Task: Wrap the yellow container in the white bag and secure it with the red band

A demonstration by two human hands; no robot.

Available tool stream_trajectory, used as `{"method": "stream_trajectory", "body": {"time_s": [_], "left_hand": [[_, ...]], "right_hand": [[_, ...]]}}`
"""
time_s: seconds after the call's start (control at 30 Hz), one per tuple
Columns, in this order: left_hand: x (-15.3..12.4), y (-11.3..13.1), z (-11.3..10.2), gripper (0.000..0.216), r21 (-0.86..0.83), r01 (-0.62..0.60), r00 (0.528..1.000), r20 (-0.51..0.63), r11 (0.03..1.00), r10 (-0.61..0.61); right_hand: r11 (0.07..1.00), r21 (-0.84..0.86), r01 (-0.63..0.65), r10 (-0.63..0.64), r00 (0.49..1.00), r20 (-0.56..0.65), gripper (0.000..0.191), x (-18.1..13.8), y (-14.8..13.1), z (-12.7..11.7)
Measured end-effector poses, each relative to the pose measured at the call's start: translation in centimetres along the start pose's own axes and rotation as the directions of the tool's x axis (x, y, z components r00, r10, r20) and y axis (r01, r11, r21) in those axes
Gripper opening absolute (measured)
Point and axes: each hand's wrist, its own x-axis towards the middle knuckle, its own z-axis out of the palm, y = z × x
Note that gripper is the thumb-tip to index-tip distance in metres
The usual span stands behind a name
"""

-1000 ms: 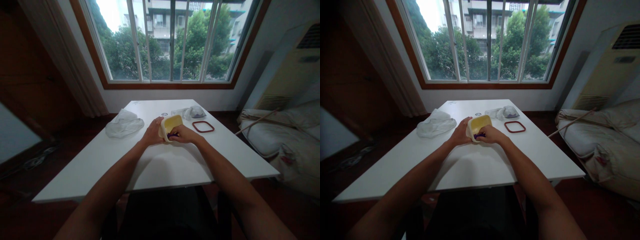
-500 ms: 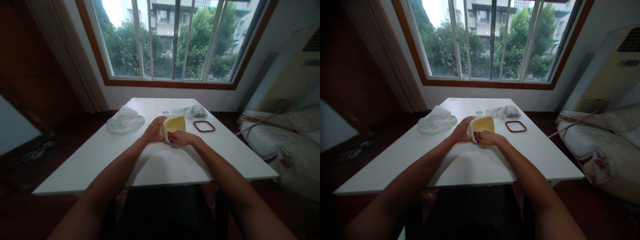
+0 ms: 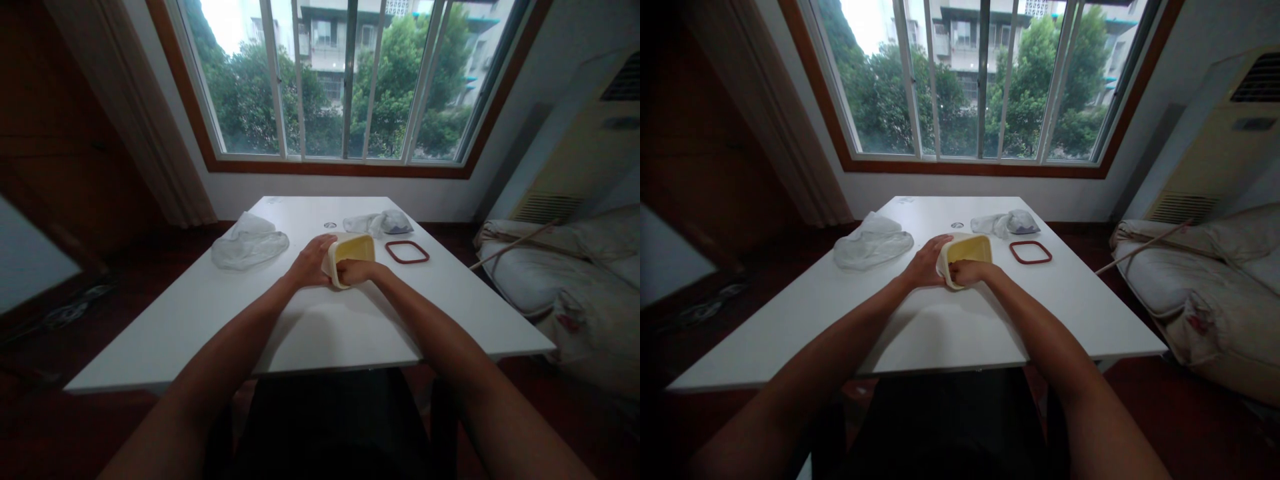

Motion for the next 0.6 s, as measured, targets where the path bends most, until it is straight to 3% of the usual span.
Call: {"method": "stream_trajectory", "body": {"time_s": [0.13,0.37,0.5,0.6], "left_hand": [[-0.1,-0.2,-0.2,0.109,-0.008,0.060,0.998,0.008,0.998,-0.060],[0.0,0.0,0.0,0.111,-0.017,0.043,0.999,-0.008,0.999,-0.043],[0.1,0.1,0.0,0.112,-0.014,0.042,0.999,-0.003,0.999,-0.042],[0.1,0.0,-0.1,0.111,-0.006,0.045,0.999,-0.006,0.999,-0.045]], "right_hand": [[0.996,-0.022,0.084,-0.083,0.996,0.019,0.035,-2.1,0.2,-0.7],[0.954,-0.276,-0.118,0.128,0.992,0.019,0.034,-1.0,-0.1,-0.3],[0.954,-0.261,-0.145,0.156,0.988,0.021,0.039,0.3,-1.0,-0.3],[0.981,-0.175,-0.083,0.090,0.995,0.033,0.037,0.2,-1.1,-0.7]]}}
